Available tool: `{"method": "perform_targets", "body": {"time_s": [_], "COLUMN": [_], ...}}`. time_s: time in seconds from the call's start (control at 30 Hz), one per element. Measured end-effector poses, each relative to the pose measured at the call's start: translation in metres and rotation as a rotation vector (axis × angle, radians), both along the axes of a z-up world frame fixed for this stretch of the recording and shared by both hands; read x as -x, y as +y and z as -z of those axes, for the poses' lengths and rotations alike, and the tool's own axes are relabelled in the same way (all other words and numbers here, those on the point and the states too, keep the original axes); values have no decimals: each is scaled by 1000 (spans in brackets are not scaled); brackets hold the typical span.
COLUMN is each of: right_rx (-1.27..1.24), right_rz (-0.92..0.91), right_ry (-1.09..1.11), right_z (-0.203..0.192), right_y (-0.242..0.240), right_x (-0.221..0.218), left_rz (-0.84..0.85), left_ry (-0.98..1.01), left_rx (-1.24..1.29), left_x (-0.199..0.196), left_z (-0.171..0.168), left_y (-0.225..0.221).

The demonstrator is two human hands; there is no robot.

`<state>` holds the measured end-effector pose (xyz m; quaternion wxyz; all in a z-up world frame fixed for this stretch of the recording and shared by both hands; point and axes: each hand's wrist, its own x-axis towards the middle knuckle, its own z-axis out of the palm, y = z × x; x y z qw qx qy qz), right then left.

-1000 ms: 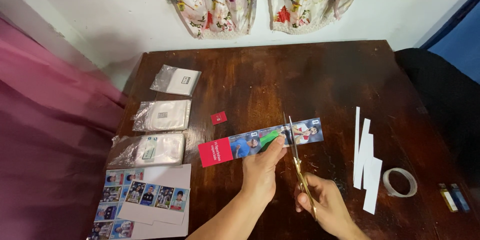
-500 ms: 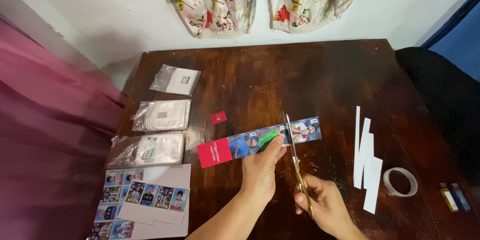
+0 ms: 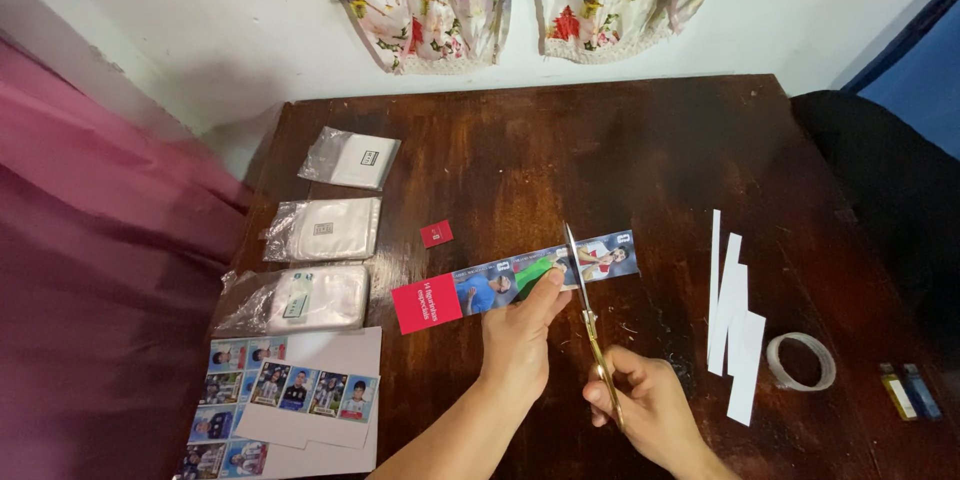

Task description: Cutting out printed collectible cards from a larger sheet using scissors.

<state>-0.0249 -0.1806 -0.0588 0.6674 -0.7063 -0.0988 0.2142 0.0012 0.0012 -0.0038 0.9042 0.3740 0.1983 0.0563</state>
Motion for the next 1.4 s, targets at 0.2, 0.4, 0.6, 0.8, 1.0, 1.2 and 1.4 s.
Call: {"method": "perform_targets", "body": {"time_s": [0.2,0.4,0.6,0.8,1.0,1.2,1.4], "right_rx": [23,-4,25,30,82,59,-90], "right_rz": [4,23,58,110,103,267,330], "right_ry": [0,142,273,362,394,195,59], "right_z": [6,48,108,163,159,111,56], "right_y": [6,19,31,46,49,29,33], "right_x": [-3,-10,-23,-37,-36,-45,-44], "left_rz": [-12,-33,-40,-15,-124,-102,14], "left_ry": [16,78,196,275,313,302,159], "left_rx": [9,60,45,24,-55,-46,-63], "left_x": [-2,-18,-40,-63,-51,-11,16], "left_z": [9,76,144,232,239,164,115], "left_y": [4,11,21,32,57,50,10]}}
